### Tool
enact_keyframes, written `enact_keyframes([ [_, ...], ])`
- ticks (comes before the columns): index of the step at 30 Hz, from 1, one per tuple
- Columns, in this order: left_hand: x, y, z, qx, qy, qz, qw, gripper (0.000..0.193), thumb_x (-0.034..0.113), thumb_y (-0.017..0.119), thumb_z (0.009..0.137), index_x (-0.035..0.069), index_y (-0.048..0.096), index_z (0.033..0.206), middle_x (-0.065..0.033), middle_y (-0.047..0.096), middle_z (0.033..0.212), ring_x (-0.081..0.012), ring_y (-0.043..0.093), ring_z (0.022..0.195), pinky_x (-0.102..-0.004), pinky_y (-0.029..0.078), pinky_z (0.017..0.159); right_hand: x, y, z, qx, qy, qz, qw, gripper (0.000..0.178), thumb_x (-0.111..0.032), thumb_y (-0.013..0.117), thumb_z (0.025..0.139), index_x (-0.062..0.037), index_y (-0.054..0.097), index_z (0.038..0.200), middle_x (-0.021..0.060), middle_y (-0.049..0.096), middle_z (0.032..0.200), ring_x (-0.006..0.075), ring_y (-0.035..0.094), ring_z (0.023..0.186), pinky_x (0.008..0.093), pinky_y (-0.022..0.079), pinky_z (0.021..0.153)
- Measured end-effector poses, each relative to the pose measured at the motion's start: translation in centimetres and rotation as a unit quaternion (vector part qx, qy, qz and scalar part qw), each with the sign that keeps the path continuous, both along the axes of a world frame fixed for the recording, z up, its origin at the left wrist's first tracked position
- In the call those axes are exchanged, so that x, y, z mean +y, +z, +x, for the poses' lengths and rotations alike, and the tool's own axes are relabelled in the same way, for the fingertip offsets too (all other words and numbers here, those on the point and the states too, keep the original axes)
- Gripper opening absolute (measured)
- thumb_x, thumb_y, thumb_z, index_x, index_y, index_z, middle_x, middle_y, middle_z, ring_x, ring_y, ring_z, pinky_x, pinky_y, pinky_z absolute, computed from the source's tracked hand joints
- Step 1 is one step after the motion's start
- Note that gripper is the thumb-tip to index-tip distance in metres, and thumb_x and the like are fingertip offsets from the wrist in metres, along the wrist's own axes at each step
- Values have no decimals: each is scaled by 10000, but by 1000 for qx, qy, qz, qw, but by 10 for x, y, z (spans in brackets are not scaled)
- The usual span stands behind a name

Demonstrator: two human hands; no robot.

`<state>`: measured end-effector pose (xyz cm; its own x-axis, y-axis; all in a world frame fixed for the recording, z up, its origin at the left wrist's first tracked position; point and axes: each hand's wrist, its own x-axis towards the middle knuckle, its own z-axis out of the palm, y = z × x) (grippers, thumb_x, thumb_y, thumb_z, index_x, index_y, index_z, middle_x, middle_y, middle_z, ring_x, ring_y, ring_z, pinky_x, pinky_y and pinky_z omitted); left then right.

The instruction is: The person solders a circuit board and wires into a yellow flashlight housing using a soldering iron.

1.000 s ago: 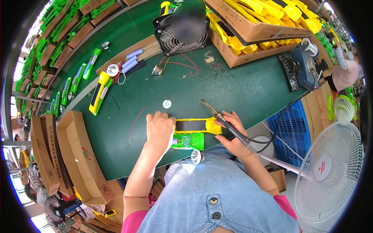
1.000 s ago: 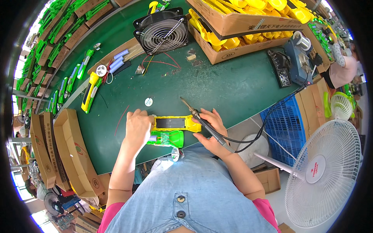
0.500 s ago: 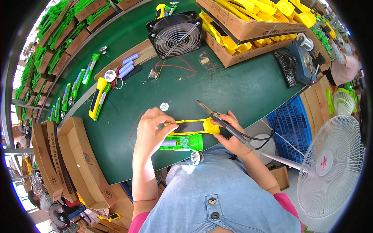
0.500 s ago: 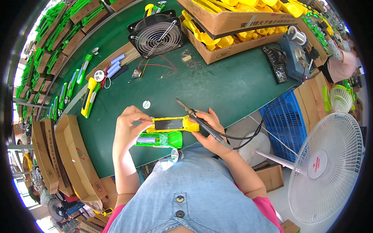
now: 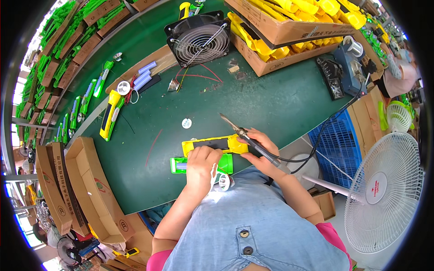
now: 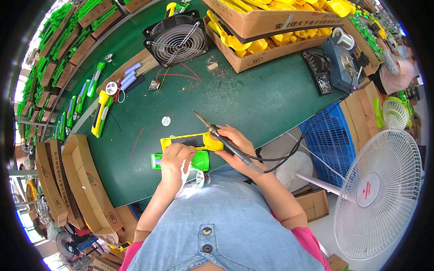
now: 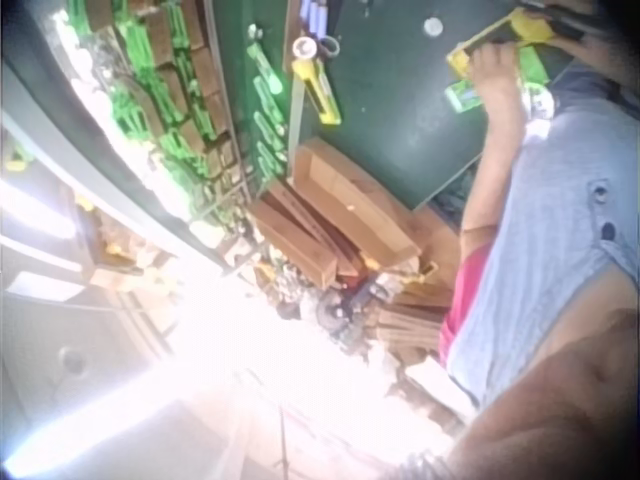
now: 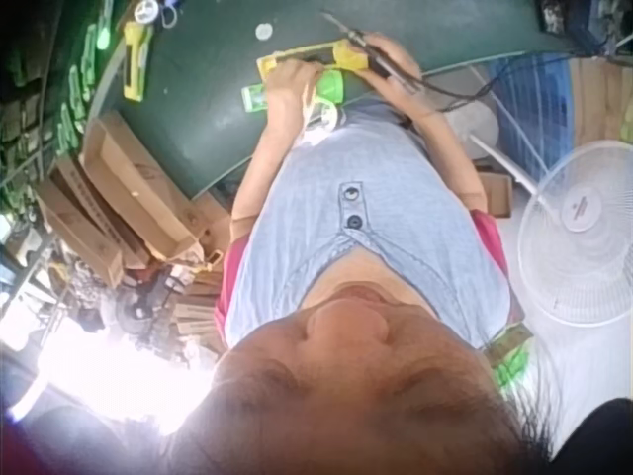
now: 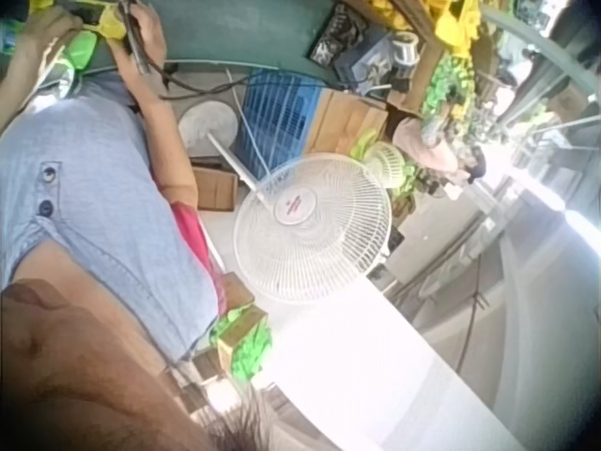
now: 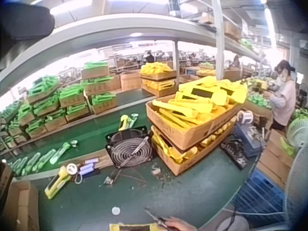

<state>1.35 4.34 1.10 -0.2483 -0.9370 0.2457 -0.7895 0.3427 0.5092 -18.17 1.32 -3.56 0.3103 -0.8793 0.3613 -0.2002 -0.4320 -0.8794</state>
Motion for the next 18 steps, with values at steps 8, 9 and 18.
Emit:
enact_keyframes([
  [8, -13, -7, 4, -91, 38, 61, 993, 72, 32, 559, 637, 33, 589, 703, -118, 519, 699, -288, 553, 668, -384, 439, 601, -11, 8, -5, -8, 31, -64, 997, 393, -83, 728, 686, -28, 551, 1032, 117, 638, 918, 283, 612, 910, 414, 452, 883],
  [9, -15, -7, 5, -91, 39, 61, 993, 72, 32, 559, 637, 33, 589, 703, -118, 519, 699, -288, 553, 668, -384, 439, 601, -12, 10, -9, -4, 12, -100, 995, 356, -78, 728, 685, -21, 573, 1000, 116, 647, 881, 281, 627, 859, 415, 462, 868],
  [18, -20, -7, 4, -127, 42, 67, 989, 80, 7, 569, 634, 41, 585, 704, -125, 543, 704, -285, 575, 649, -356, 474, 596, -16, 7, -10, -196, -19, 198, 960, 174, -12, 649, 755, 58, 576, 896, 108, 618, 838, 142, 631, 664, 241, 506, 564],
])
